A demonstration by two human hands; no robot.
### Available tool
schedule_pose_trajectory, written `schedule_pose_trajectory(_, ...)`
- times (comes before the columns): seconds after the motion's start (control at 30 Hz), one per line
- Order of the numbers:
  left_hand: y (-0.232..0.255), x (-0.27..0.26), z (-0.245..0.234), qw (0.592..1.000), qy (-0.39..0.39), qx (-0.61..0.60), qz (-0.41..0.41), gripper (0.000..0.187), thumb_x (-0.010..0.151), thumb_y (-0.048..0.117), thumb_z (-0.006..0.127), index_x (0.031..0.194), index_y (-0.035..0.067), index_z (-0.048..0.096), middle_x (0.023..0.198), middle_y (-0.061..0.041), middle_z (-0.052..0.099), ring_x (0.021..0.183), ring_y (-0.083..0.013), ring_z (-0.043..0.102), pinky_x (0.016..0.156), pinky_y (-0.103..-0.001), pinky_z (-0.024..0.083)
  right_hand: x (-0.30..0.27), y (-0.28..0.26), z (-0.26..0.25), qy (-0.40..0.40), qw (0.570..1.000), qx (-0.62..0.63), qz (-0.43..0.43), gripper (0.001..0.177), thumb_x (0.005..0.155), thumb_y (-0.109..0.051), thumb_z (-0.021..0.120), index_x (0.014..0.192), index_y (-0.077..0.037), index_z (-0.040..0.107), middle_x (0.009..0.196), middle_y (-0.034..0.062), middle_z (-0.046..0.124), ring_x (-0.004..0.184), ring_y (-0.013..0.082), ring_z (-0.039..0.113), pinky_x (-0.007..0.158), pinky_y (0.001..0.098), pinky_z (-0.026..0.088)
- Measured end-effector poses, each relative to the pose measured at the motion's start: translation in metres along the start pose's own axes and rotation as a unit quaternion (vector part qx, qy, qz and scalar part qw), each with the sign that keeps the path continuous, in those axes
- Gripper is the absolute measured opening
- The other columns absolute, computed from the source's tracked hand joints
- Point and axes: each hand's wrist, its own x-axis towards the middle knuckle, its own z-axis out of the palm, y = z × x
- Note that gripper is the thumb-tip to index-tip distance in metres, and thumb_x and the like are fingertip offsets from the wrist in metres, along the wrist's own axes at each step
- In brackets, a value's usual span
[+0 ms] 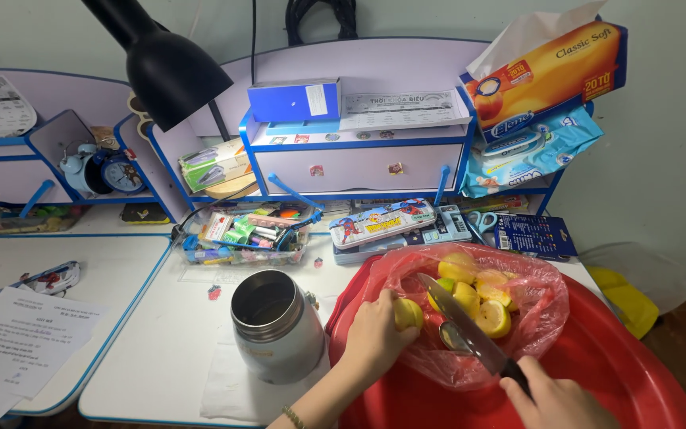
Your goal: The person cuts passion fruits in half and scoops the pulp into a thermos using a spoon. The person handles the fruit and tools on a cluttered desk.
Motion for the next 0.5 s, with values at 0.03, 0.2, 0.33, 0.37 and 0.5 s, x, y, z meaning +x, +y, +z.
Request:
schedule_pose_trajectory(0.03,0.001,0.0,-0.001,1.0,0.004,-0.024,-0.019,0.056,0.073,0.028,0.084,0.114,0.001,0.059,0.093,-0.021,0.072,0.09,-0.0407,0.067,0.077,-0.05,0.054,0.003,-0.002,0.011,-0.001,1.0,-0.001,-0.004,0.031,0.092,-0.048,0.063,0.109,-0.023,0.054,0.067,0.0159,0.078,0.072,0.035,0.081,0.069,0.0548,0.062)
schedule_pose_trajectory(0.2,0.015,0.01,-0.032,0.99,0.045,-0.123,-0.052,0.057,0.073,0.03,0.085,0.116,0.002,0.059,0.091,-0.02,0.075,0.087,-0.0328,0.074,0.08,-0.042,0.059,0.02,-0.019,0.064,0.091,0.986,-0.119,-0.07,0.053,0.08,-0.05,0.071,0.118,-0.021,0.05,0.095,0.0104,0.075,0.078,0.0266,0.08,0.074,0.0486,0.066)
schedule_pose_trajectory(0.33,0.035,0.013,-0.07,0.969,0.046,-0.239,-0.041,0.056,0.073,0.032,0.085,0.115,0.001,0.062,0.093,-0.014,0.077,0.084,-0.021,0.078,0.077,-0.033,0.061,0.016,-0.046,0.061,0.146,0.95,-0.228,-0.156,0.067,0.071,-0.059,0.074,0.122,-0.021,0.052,0.108,0.0083,0.071,0.089,0.0276,0.075,0.076,0.0484,0.063)
schedule_pose_trajectory(0.37,0.037,0.012,-0.08,0.965,0.048,-0.255,-0.039,0.056,0.073,0.032,0.085,0.114,0.001,0.063,0.093,-0.013,0.078,0.084,-0.0196,0.078,0.075,-0.032,0.061,0.013,-0.056,0.048,0.122,0.956,-0.224,-0.147,0.061,0.074,-0.059,0.071,0.119,-0.021,0.053,0.106,0.0069,0.071,0.089,0.0262,0.075,0.076,0.0471,0.063)
schedule_pose_trajectory(0.5,0.028,0.014,-0.131,0.982,0.104,-0.158,-0.011,0.059,0.07,0.033,0.088,0.116,0.003,0.065,0.096,-0.013,0.076,0.081,-0.0184,0.077,0.071,-0.031,0.062,-0.015,-0.135,-0.033,0.122,0.973,-0.18,-0.077,0.043,0.088,-0.057,0.06,0.11,-0.02,0.057,0.098,0.0016,0.073,0.089,0.0202,0.074,0.075,0.0421,0.063)
